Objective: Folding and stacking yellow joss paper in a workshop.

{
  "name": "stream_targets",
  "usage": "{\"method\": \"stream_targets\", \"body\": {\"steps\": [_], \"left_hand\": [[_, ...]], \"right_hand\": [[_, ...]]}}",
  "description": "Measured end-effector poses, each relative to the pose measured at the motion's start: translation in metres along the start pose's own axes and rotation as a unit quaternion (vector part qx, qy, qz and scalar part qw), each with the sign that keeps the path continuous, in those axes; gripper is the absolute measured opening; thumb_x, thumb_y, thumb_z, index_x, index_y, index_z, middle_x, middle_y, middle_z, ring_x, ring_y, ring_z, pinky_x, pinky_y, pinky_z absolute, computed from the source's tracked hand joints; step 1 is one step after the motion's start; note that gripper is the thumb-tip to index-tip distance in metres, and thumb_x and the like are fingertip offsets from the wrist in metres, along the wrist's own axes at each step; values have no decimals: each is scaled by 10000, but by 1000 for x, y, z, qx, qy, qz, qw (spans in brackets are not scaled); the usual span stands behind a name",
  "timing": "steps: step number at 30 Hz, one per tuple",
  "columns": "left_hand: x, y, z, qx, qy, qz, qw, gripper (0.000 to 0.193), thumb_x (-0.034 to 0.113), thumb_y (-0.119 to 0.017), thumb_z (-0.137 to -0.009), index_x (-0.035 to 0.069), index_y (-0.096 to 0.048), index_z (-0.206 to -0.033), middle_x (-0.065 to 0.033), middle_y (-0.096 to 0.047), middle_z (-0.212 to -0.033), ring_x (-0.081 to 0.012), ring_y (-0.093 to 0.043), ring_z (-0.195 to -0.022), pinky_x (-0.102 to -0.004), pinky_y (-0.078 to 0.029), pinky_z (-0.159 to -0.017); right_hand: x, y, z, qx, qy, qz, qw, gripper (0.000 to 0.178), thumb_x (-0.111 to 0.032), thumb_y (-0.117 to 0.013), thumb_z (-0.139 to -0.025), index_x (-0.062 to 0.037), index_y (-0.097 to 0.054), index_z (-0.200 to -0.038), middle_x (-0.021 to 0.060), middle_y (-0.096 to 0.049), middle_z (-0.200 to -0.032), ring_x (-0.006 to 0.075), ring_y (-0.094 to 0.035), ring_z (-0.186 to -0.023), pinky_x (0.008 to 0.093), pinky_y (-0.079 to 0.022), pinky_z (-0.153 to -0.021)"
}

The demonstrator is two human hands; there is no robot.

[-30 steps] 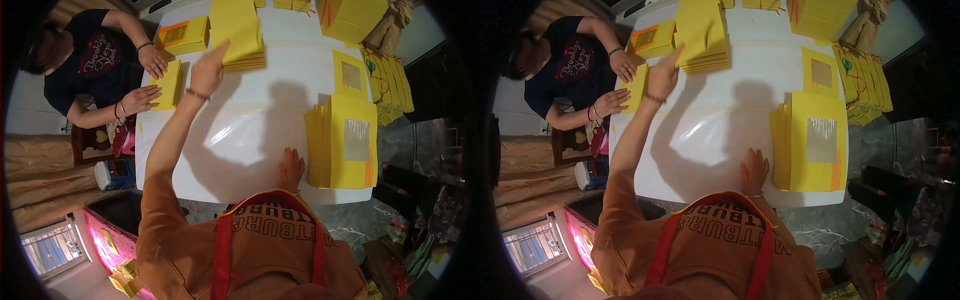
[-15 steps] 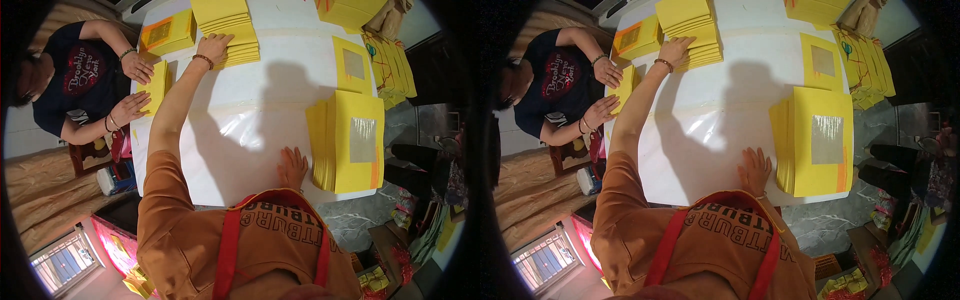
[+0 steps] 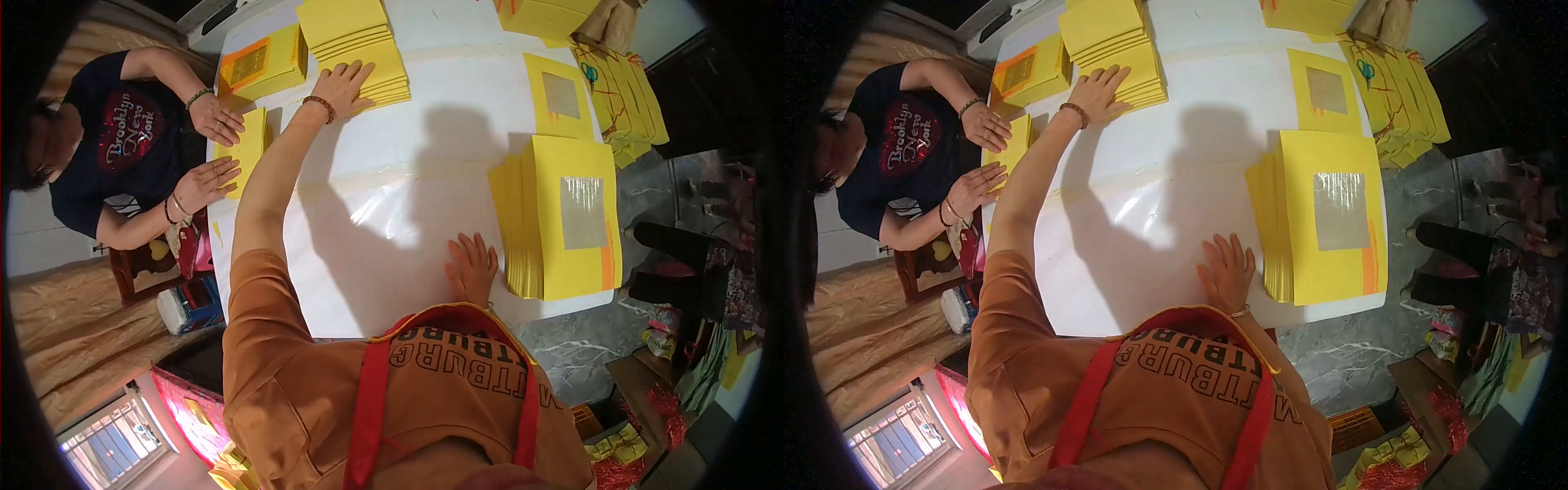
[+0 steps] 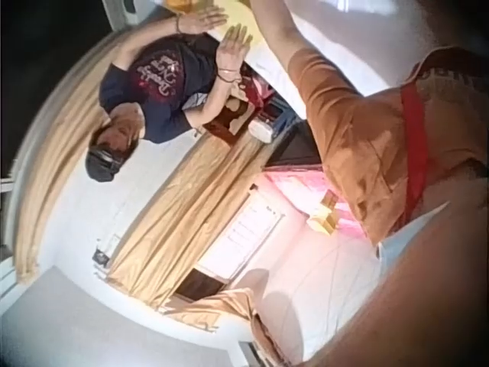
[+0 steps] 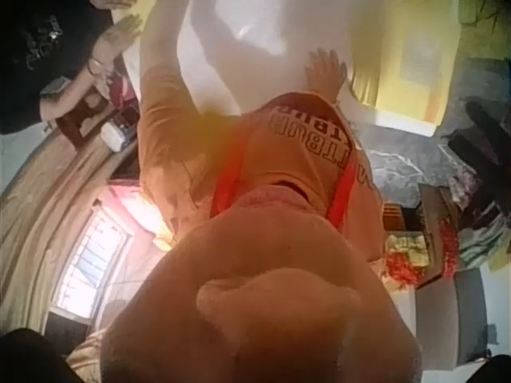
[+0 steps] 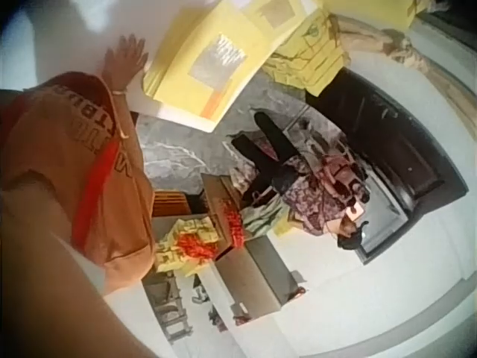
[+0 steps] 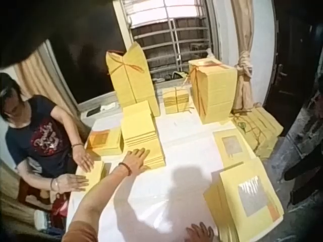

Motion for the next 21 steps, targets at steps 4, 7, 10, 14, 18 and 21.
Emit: {"method": "stream_targets", "body": {"steps": [4, 7, 10, 14, 18, 21], "left_hand": [[-1, 6, -4, -32, 30, 4, 999, 785, 475, -634, -727, 213, -255, -1364, -69, -412, -1278, -261, -465, -1063, -417, -394, -795], [-1, 17, -3, -52, 48, -10, 997, 832, 477, -657, -704, 244, -226, -1376, -70, -403, -1291, -267, -460, -1085, -429, -392, -817], [5, 25, -2, -63, 56, -8, 996, 842, 484, -659, -700, 257, -215, -1378, -79, -385, -1312, -277, -445, -1121, -456, -385, -854], [11, 28, -4, -48, 63, 19, 997, 843, 486, -656, -704, 260, -207, -1381, -108, -326, -1372, -302, -400, -1195, -507, -358, -916], [36, 79, -13, 121, 74, 81, 987, 594, 379, -614, -787, 170, -395, -1298, -150, -417, -1306, -350, -456, -1123, -449, -397, -901], [143, 167, -13, 245, -28, 231, 941, 379, 250, -603, -816, 84, -538, -1150, -162, -541, -1153, -337, -508, -1047, -395, -424, -865]], "right_hand": [[-2, 4, -1, -5, -2, 3, 1000, 416, -341, -535, -822, -123, -526, -1176, 60, -432, -1285, 274, -271, -1280, 503, -127, -1030], [-1, 5, 3, -6, 7, -4, 1000, 451, -358, -571, -794, -124, -524, -1177, 73, -428, -1288, 280, -262, -1284, 514, -123, -1031], [-4, 12, 9, -20, 21, -10, 1000, 487, -359, -603, -770, -123, -517, -1187, 101, -421, -1294, 294, -257, -1287, 526, -134, -1033], [-22, 23, 19, -50, 136, -198, 969, 493, -307, -624, -775, -98, -502, -1205, 147, -430, -1284, 319, -305, -1263, 477, -227, -1034], [-48, 52, 22, -248, 62, -475, 842, 425, -260, -573, -852, -58, -486, -1216, 127, -496, -1232, 240, -429, -1188, 349, -340, -989], [-44, 95, 28, -267, -3, -556, 787, 393, -235, -560, -866, -56, -495, -1210, 99, -514, -1214, 202, -484, -1129, 332, -373, -956]]}}
Point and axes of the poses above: each hand's wrist, its own z-axis away from the middle knuckle, its own y-axis out of the back of the hand, x = y × z, the point moved 9 cm from there along -z, towards the middle knuckle
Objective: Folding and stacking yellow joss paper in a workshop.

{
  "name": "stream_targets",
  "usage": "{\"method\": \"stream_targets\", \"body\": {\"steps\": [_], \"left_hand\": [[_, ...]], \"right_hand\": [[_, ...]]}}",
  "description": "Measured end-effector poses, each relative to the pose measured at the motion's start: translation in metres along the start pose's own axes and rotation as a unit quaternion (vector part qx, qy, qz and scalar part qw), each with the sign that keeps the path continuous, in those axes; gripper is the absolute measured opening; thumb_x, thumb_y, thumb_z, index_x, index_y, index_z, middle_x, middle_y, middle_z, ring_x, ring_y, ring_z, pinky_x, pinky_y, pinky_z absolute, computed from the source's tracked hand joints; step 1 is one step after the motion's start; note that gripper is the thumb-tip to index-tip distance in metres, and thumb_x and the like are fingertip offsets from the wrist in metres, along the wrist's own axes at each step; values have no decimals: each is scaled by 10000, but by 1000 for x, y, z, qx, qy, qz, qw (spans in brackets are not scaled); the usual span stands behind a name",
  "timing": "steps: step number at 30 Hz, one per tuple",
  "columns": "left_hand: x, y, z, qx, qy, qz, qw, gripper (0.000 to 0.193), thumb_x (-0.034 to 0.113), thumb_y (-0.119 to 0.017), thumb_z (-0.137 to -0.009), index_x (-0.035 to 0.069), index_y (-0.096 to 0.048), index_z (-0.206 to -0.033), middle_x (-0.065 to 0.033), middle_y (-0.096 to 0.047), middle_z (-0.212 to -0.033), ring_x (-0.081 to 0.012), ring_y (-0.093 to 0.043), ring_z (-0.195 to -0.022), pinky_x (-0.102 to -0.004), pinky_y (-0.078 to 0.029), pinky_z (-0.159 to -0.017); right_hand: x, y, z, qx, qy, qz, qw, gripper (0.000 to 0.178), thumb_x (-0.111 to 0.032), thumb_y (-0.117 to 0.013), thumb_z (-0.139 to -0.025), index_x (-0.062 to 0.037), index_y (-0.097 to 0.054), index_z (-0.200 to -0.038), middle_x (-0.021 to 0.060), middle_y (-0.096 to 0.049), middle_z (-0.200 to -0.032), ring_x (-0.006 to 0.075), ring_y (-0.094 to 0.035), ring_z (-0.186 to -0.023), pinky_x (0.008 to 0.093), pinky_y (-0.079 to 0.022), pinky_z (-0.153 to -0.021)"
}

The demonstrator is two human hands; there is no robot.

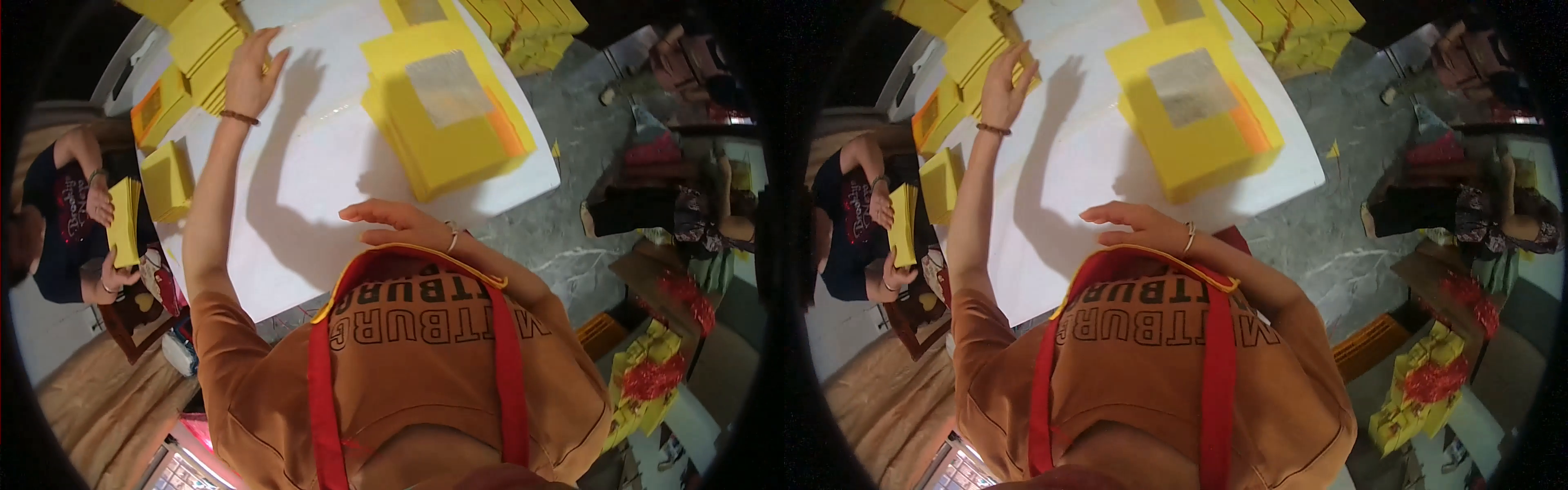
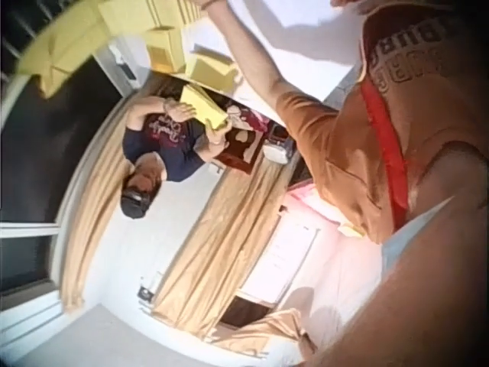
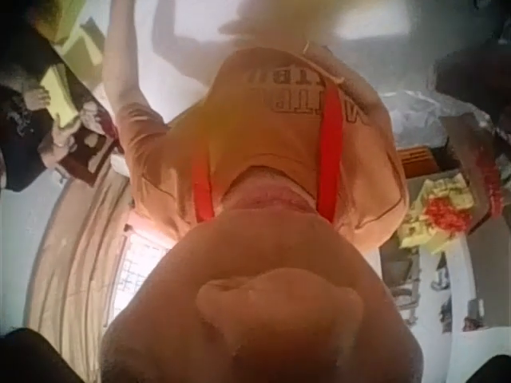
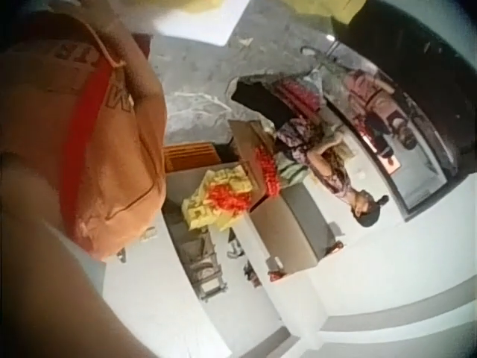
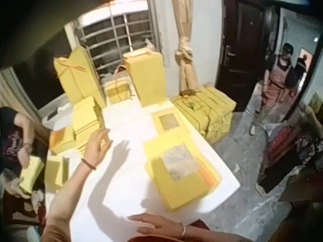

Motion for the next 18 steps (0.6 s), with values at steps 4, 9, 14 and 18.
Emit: {"method": "stream_targets", "body": {"steps": [4, 9, 14, 18], "left_hand": [[172, 2, 11, -29, -93, 180, 979, 274, 126, -664, -720, 43, -599, -974, -127, -597, -942, -296, -553, -865, -372, -447, -778], [254, -50, 31, -197, -87, 170, 962, 421, 266, -719, -679, 65, -586, -1024, -110, -551, -977, -283, -523, -884, -363, -444, -761], [256, -58, 29, -230, -73, 163, 957, 419, 270, -716, -690, 81, -587, -1040, -95, -546, -950, -271, -519, -895, -348, -443, -760], [254, -60, 24, -234, -57, 191, 952, 398, 299, -710, -688, 62, -602, -989, -81, -536, -877, -245, -536, -809, -343, -453, -688]], "right_hand": [[-78, 38, 54, 1, 4, -14, 1000, 345, -222, -558, -867, -27, -536, -1150, 79, -534, -1172, 183, -547, -1016, 306, -412, -896], [-128, 185, 97, 299, 160, 252, 906, 383, -288, -361, -926, -16, -613, -1022, 100, -590, -1098, 201, -469, -1122, 329, -327, -979], [-74, 224, 88, 256, 120, 253, 925, 539, -393, -233, -957, -21, -617, -1025, 79, -578, -1129, 199, -403, -1205, 339, -239, -1038], [-41, 230, 82, 229, 123, 152, 954, 572, -399, -175, -965, -35, -612, -1025, 83, -565, -1141, 208, -378, -1220, 340, -235, -1045]]}}
Point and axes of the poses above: each hand's wrist, its own z-axis away from the middle knuckle, its own y-axis out of the back of the hand, x = y × z, the point moved 9 cm from there along -z, towards the middle knuckle
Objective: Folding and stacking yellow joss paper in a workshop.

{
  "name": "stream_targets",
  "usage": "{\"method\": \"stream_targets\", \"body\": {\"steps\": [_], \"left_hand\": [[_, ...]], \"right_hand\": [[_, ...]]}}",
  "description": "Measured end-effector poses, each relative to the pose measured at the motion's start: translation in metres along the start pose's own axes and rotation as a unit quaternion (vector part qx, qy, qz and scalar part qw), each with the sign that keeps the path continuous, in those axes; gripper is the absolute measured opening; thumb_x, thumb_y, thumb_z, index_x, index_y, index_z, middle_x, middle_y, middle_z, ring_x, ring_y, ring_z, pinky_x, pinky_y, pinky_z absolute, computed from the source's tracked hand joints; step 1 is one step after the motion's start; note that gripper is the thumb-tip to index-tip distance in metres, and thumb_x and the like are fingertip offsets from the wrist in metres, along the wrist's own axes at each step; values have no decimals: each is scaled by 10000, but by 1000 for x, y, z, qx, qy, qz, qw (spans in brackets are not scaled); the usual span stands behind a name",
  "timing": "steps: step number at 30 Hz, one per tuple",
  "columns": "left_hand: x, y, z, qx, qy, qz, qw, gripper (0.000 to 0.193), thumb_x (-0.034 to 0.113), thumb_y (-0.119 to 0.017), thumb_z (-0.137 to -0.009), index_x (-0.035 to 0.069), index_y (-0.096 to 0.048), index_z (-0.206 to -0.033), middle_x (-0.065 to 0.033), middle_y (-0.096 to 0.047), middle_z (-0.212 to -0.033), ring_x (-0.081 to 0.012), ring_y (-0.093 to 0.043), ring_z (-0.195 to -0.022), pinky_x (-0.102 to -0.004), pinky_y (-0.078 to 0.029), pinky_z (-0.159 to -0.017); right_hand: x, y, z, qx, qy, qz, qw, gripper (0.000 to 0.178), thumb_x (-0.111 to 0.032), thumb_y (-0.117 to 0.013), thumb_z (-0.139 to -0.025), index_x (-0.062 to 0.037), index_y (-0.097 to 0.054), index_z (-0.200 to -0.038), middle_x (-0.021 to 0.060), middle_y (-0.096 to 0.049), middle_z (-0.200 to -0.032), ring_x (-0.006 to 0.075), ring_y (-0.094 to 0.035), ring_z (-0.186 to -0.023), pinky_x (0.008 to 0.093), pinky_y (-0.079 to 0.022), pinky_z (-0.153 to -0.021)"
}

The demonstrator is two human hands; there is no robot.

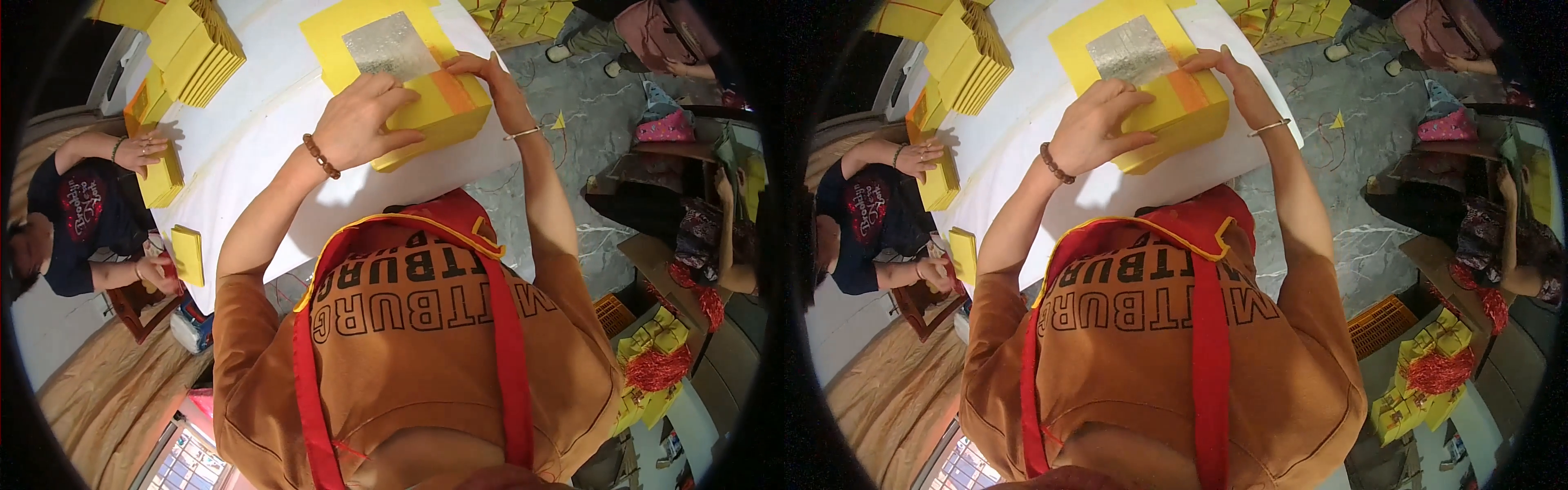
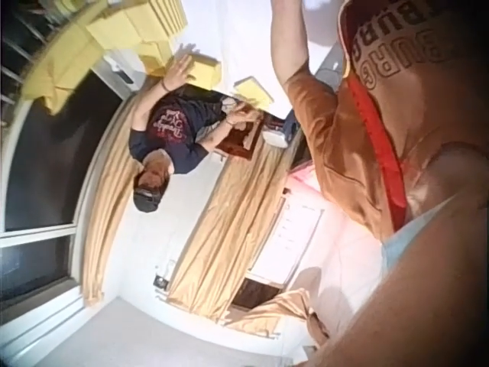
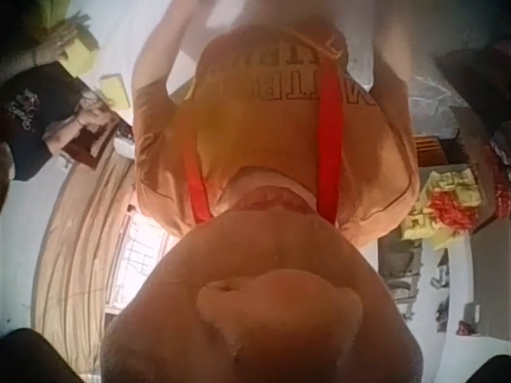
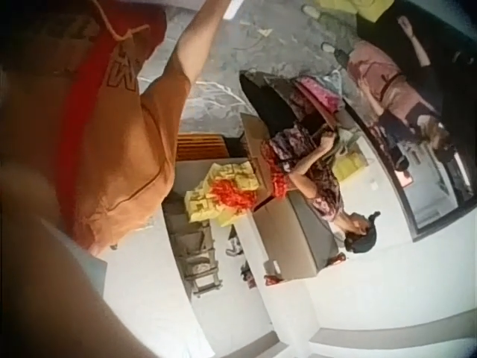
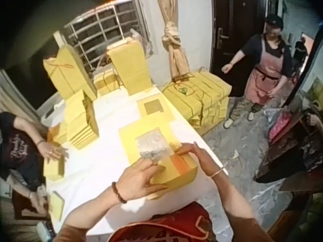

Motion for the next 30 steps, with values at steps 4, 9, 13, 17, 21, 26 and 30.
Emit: {"method": "stream_targets", "body": {"steps": [4, 9, 13, 17, 21, 26, 30], "left_hand": [[-15, -4, -3, -47, 84, 129, 987, 299, 238, -679, -745, 43, -611, -961, -66, -557, -806, -187, -537, -671, -304, -449, -615], [-48, -18, 8, 5, 212, 312, 926, 156, 169, -610, -825, 17, -638, -845, -30, -584, -650, -107, -485, -554, -240, -413, -537], [-39, -5, 6, 52, 173, 295, 938, 161, 169, -605, -825, 12, -639, -831, -40, -588, -624, -102, -502, -552, -243, -414, -532], [-34, -9, 3, 11, 162, 254, 953, 175, 155, -579, -848, -13, -625, -860, -23, -578, -647, -62, -491, -592, -222, -409, -543], [-44, -14, 4, 3, 180, 274, 945, 177, 173, -587, -822, 2, -632, -806, -28, -531, -552, -69, -454, -501, -234, -380, -475], [-53, -18, 7, 0, 215, 325, 921, 195, 191, -577, -837, 7, -638, -823, 22, -523, -588, -37, -436, -545, -212, -366, -491], [-62, -22, 9, 17, 242, 394, 886, 210, 213, -570, -855, 17, -644, -864, 33, -537, -651, -26, -440, -601, -196, -369, -529]], "right_hand": [[1, 1, -3, -3, 37, -57, 998, 570, -375, -148, -969, -43, -612, -971, 89, -565, -1125, 219, -395, -1197, 345, -247, -1044], [1, 2, -2, 17, 52, -41, 998, 544, -346, -162, -973, -37, -607, -922, 96, -567, -1122, 225, -397, -1194, 346, -250, -1041], [-10, 2, 0, 47, 98, 43, 993, 389, -249, -247, -947, -40, -572, -909, 85, -589, -1060, 192, -504, -1051, 303, -341, -948], [-2, 3, 1, 45, 90, 22, 995, 328, -225, -283, -920, -43, -556, -915, 86, -582, -1061, 193, -507, -1046, 304, -352, -941], [3, -1, 1, 35, 50, -53, 997, 479, -330, -233, -973, -28, -600, -920, 92, -563, -1127, 207, -410, -1177, 323, -278, -1016], [9, 0, 3, 38, 17, -74, 996, 476, -339, -209, -971, -50, -570, -1083, 39, -573, -1094, 159, -498, -1039, 295, -336, -951], [10, -1, 8, 32, -40, -117, 992, 463, -394, -333, -937, -62, -514, -1203, 35, -559, -1131, 148, -491, -1060, 297, -325, -961]]}}
Point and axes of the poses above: each hand's wrist, its own z-axis away from the middle knuckle, its own y-axis out of the back of the hand, x = y × z, the point moved 9 cm from there along -z, towards the middle knuckle
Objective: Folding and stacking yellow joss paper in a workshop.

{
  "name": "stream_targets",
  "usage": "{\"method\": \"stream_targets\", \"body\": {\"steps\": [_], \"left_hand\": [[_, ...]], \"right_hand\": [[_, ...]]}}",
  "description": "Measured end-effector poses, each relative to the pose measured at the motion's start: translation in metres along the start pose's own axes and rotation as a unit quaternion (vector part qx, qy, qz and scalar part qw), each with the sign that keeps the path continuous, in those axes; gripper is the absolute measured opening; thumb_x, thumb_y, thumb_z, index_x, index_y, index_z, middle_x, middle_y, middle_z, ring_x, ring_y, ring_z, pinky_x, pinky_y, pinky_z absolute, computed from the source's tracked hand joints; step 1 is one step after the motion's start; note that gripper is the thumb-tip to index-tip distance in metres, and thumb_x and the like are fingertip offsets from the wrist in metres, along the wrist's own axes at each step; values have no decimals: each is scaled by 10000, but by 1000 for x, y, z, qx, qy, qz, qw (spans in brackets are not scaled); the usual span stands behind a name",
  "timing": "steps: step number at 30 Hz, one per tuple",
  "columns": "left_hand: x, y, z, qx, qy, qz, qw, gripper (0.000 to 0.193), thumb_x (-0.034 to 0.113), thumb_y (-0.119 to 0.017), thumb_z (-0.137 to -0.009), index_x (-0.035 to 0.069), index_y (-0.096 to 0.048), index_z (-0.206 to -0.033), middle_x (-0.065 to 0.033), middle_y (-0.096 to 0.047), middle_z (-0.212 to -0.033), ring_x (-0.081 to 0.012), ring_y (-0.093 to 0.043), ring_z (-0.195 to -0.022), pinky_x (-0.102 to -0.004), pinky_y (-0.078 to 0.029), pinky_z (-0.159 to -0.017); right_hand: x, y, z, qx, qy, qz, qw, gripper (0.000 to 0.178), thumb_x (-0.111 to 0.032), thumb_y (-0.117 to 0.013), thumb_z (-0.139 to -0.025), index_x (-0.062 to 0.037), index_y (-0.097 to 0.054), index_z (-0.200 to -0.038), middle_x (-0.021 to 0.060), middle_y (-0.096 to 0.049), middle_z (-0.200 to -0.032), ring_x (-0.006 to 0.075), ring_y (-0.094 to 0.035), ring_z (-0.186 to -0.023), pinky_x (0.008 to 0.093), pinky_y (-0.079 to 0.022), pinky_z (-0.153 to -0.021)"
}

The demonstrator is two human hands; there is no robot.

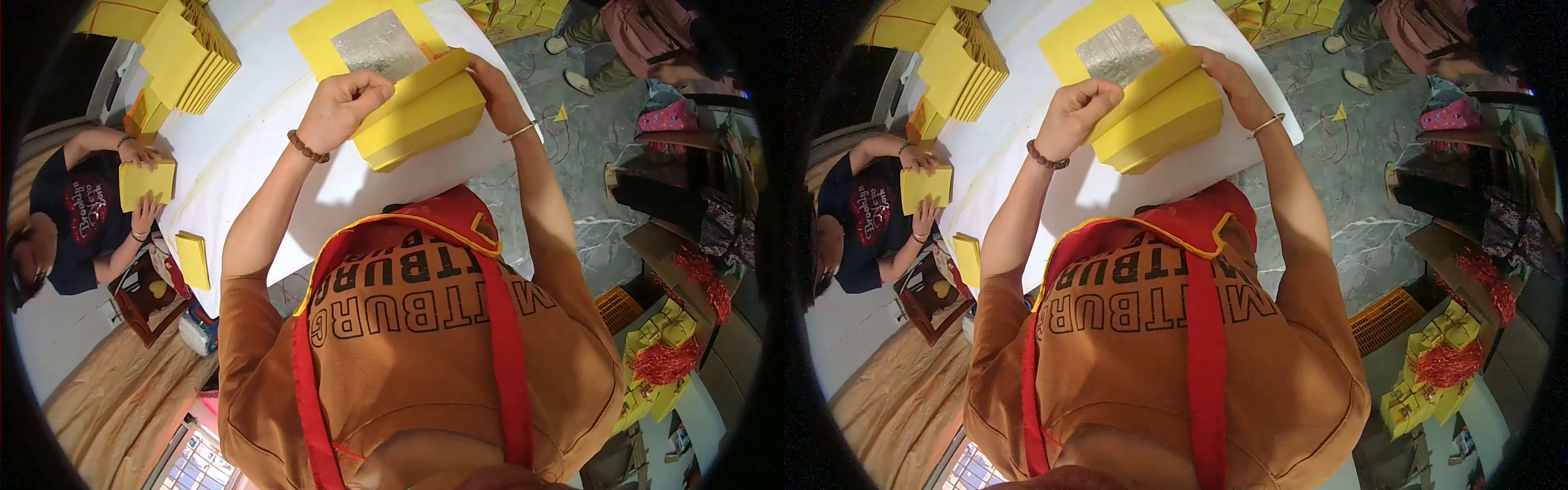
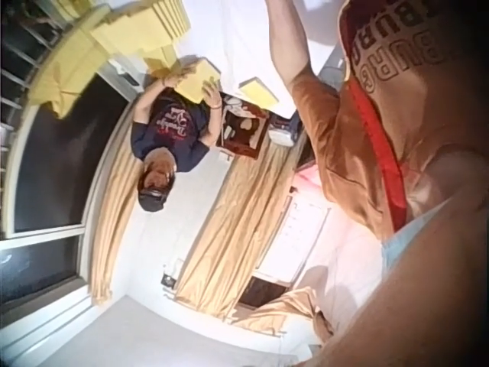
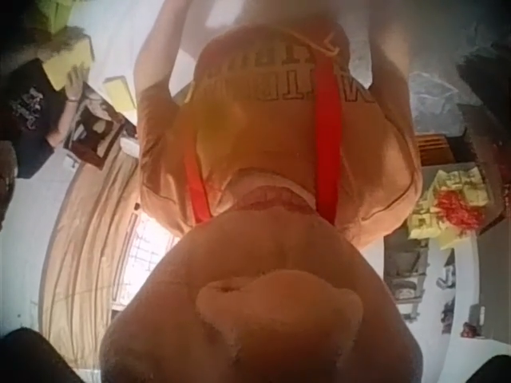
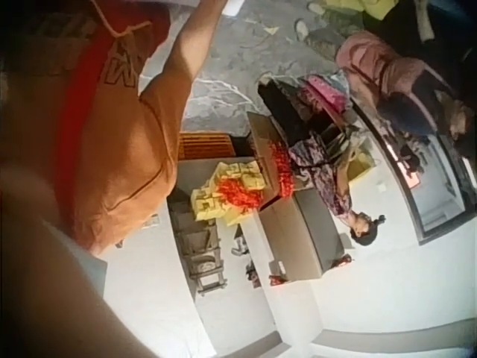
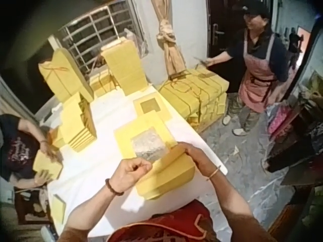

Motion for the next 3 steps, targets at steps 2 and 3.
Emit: {"method": "stream_targets", "body": {"steps": [2, 3], "left_hand": [[-3, 3, -2, 0, 2, -4, 1000, 213, 220, -573, -853, 20, -645, -864, 31, -537, -648, -26, -442, -602, -195, -372, -530], [-5, 4, -4, -2, 3, -9, 1000, 216, 228, -577, -851, 24, -646, -864, 29, -537, -645, -27, -444, -602, -194, -375, -532]], "right_hand": [[0, -4, 0, -24, -16, 13, 1000, 469, -384, -454, -898, -69, -487, -1244, 45, -538, -1167, 142, -468, -1103, 295, -294, -989], [8, -2, -2, -27, -38, 1, 999, 469, -355, -518, -878, -72, -483, -1249, 52, -523, -1194, 139, -452, -1132, 291, -267, -1011]]}}
Point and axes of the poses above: each hand's wrist, its own z-axis away from the middle knuckle, its own y-axis out of the back of the hand, x = y × z, the point moved 9 cm from there along -z, towards the middle knuckle
